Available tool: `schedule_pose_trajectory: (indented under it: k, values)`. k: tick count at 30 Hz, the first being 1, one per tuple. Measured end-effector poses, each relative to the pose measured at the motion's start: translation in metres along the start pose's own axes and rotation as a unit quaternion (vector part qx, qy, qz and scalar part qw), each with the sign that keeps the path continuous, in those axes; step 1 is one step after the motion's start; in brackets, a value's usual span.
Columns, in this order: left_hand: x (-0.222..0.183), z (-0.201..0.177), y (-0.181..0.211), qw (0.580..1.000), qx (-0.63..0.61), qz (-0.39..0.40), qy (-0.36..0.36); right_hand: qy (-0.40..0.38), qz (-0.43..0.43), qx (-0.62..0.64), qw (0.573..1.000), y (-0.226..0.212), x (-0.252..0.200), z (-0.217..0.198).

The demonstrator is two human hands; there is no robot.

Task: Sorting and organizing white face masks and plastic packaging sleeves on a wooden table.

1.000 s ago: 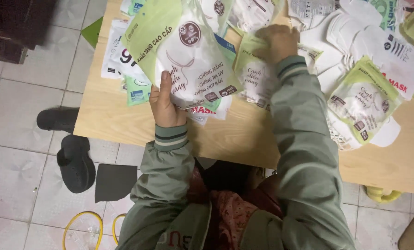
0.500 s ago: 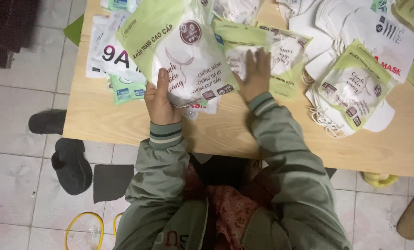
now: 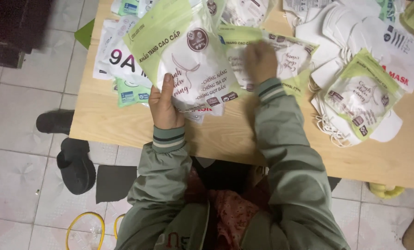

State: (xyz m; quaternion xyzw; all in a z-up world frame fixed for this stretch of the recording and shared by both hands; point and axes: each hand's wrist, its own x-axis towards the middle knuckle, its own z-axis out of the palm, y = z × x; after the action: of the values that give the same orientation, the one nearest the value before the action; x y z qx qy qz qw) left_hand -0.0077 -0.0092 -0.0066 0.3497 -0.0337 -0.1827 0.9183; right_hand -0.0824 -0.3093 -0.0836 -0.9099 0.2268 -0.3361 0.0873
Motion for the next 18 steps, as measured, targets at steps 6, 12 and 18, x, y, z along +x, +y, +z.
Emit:
schedule_pose_trajectory:
  k: [6, 12, 18]
  values:
    - [0.0, 0.0, 0.004, 1.0, 0.004, 0.002, 0.006, 0.05, 0.378, 0.322, 0.867, 0.108, 0.069, 0.066]
    - [0.001, 0.002, 0.005, 1.0, 0.024, -0.008, 0.013, 0.004, 0.576, 0.443, 0.687, 0.059, 0.119, 0.026]
    - [0.001, 0.002, 0.002, 0.999, 0.028, -0.012, 0.01, -0.043, 0.582, 0.413, 0.699, 0.075, 0.135, 0.059]
